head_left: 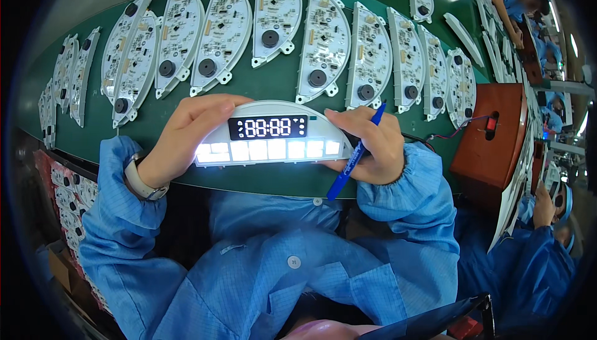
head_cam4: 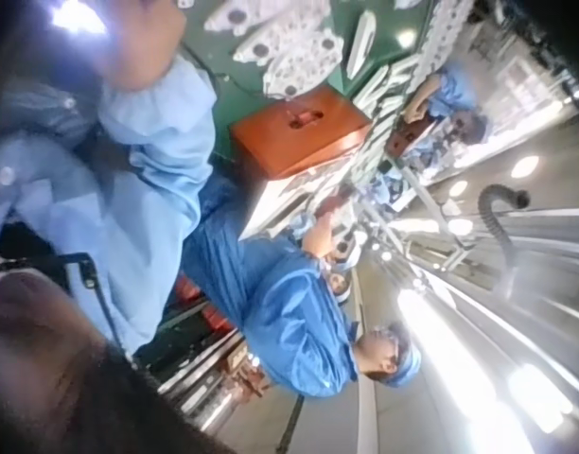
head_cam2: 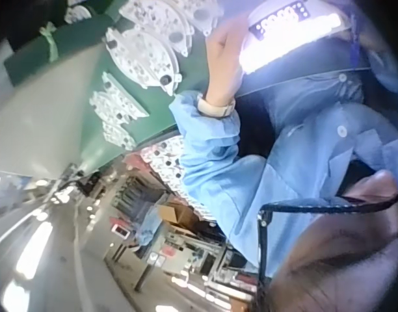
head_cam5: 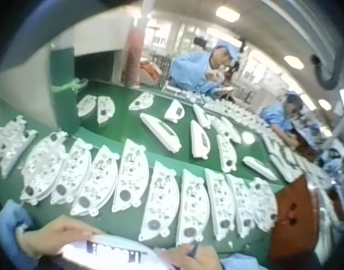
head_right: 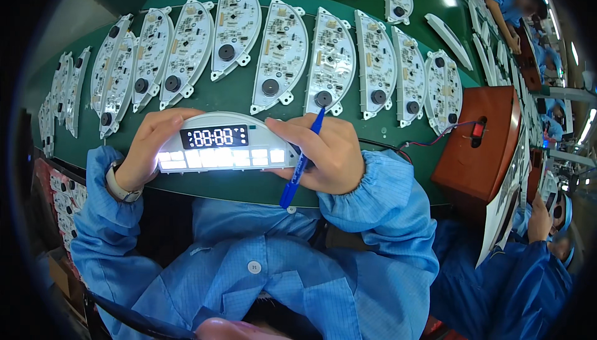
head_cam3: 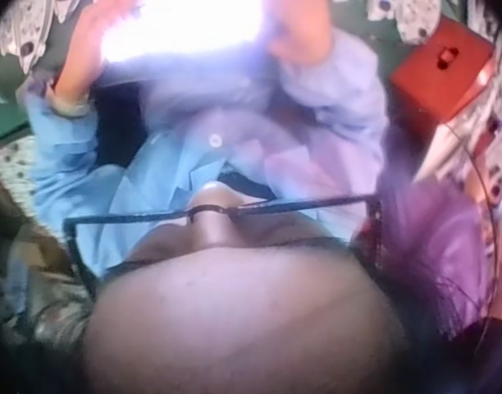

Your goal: The person tests electronic display assemblies by plugging in a power connector, pressing buttons to activate the digital display and LED lights, marking the circuit boards with a pen, and unplugging the connector.

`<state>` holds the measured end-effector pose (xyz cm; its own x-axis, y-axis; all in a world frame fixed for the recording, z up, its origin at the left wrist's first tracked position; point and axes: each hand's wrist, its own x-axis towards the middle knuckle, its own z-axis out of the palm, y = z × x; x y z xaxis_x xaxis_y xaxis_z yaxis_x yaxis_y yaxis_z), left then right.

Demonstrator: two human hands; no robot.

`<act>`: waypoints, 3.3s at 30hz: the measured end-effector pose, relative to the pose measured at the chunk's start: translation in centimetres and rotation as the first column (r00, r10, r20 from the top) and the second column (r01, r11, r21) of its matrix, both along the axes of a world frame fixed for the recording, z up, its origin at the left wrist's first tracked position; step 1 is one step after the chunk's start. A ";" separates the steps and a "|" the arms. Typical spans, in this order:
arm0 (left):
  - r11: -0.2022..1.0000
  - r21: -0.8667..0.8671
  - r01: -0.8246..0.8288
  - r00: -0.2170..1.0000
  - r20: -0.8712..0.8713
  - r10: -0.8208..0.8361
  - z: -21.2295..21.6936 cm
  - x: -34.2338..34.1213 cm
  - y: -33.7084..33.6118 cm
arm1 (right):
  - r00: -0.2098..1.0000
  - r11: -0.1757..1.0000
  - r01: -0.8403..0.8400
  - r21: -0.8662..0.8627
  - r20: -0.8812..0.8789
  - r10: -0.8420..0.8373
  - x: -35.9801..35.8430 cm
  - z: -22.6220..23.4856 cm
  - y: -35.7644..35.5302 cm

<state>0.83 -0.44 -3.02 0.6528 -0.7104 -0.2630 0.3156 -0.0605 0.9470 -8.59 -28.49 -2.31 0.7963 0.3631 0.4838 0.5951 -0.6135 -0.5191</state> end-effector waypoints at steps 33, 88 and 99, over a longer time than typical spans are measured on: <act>0.998 0.043 0.049 0.996 -0.072 -0.045 2.0 -0.7 0.0 | 0.998 0.998 -0.059 0.021 -0.027 0.060 0.1 -0.1 -0.3; 0.835 0.544 0.089 0.325 0.776 -0.540 1.7 -1.5 -2.2 | 0.695 0.782 0.377 0.497 -0.709 0.116 -0.5 -0.2 -0.5; 0.815 0.573 0.083 0.349 0.750 -0.562 1.6 -1.7 -2.1 | 0.851 0.891 0.309 0.331 -0.515 -0.104 -0.3 -1.6 0.5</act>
